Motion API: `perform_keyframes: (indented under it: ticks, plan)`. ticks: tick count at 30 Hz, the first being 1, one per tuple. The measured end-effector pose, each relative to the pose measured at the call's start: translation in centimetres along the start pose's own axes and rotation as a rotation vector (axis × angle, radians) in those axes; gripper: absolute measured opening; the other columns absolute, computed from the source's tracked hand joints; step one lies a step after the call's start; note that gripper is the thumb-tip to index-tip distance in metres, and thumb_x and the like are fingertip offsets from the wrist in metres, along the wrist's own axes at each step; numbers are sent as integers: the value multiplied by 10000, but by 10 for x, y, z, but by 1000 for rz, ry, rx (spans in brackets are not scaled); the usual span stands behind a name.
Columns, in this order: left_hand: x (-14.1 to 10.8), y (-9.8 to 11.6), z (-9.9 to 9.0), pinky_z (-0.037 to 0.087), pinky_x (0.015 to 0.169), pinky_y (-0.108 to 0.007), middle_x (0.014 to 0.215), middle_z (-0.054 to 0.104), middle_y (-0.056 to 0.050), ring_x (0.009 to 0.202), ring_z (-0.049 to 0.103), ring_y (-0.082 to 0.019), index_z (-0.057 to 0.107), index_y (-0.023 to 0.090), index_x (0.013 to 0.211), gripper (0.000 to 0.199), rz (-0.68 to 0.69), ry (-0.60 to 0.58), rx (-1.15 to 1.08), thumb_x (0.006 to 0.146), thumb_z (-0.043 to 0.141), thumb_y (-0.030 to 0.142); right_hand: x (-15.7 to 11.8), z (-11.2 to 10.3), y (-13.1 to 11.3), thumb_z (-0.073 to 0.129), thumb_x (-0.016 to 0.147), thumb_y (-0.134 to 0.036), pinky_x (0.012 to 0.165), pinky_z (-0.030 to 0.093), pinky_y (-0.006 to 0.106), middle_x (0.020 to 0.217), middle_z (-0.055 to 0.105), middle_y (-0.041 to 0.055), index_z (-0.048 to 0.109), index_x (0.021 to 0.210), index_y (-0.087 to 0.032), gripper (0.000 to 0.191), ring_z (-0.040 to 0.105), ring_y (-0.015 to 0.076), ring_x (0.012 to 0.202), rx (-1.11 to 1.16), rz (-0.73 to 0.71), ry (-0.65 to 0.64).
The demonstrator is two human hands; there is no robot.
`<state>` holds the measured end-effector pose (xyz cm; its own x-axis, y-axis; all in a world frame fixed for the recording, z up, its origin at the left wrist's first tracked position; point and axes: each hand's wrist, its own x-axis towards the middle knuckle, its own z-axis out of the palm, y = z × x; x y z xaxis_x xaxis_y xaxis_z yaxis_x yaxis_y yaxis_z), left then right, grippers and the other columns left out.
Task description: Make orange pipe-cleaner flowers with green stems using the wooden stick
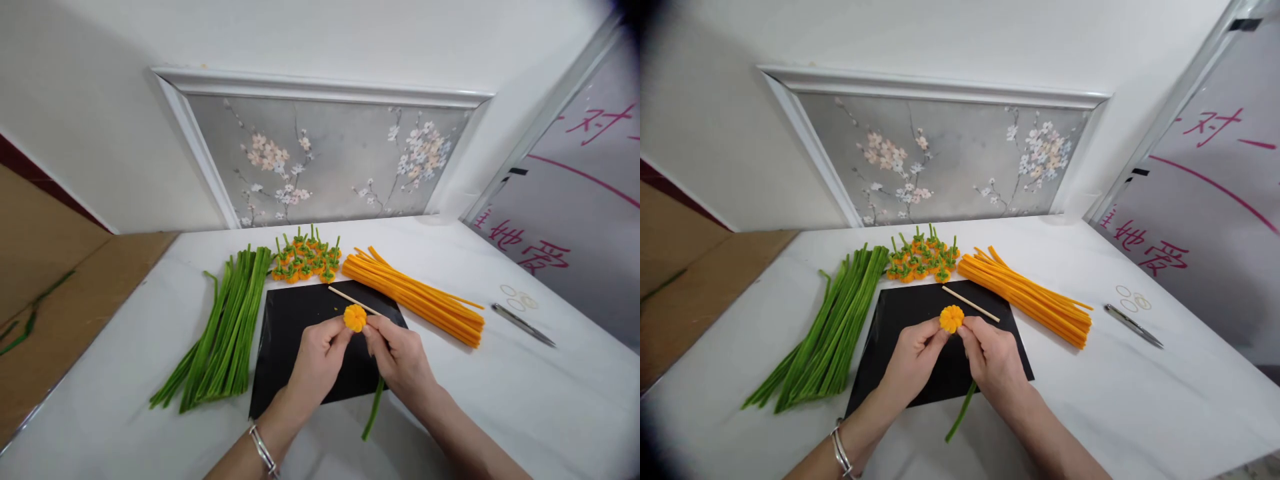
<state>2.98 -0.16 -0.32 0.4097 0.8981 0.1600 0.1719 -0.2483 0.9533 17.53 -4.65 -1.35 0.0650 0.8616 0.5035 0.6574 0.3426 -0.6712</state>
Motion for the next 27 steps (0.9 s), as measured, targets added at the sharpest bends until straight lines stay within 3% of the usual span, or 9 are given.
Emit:
perform_keyframes:
  ticks: [4,7,9,11,16,20,27]
  plan:
    - [2,3,-1,460,728,-263,771,640,-36,753,562,-188,725,199,696,216,62,-1,-22,855,590,256,0,2,2,421,961,-235,495,458,203,653,640,0,610,877,-193,211,589,114,509,-42,-70,41]
    - [2,3,-3,498,700,-255,881,657,-39,770,594,-175,739,222,918,174,1,-58,-96,842,583,215,0,1,8,421,967,-212,571,491,221,731,682,31,622,906,-189,211,640,134,602,-87,-158,56]
    - [3,4,-7,522,676,-245,991,662,-32,764,617,-158,643,270,1188,380,-57,-75,-142,817,609,196,0,-1,11,428,971,-207,601,495,235,768,702,47,631,919,-186,211,657,145,640,-136,-187,46]
    - [3,7,-11,538,722,-254,1112,647,-35,810,637,-158,546,302,1311,547,-38,-61,-118,787,649,182,0,-3,14,436,975,-220,593,486,243,765,709,48,639,920,-185,213,654,148,629,-188,-206,31]
    - [5,12,-18,526,798,-263,1057,670,-56,941,634,-196,692,233,1054,266,99,-93,42,793,665,192,1,-5,14,433,980,-259,579,493,254,788,724,39,618,1017,-186,202,657,151,604,-214,-229,26]
    - [4,9,-18,524,806,-262,1010,672,-36,910,645,-181,676,234,1028,244,43,-110,-33,791,667,175,2,-6,15,445,973,-274,601,527,261,864,740,58,583,1154,-180,246,682,163,650,-175,-226,32]
    - [4,3,-10,522,767,-214,917,695,-4,844,652,-139,674,210,968,273,-105,-112,-227,716,726,119,0,-5,15,478,954,-190,656,527,290,840,734,61,650,1017,-189,183,672,170,687,-123,-250,55]
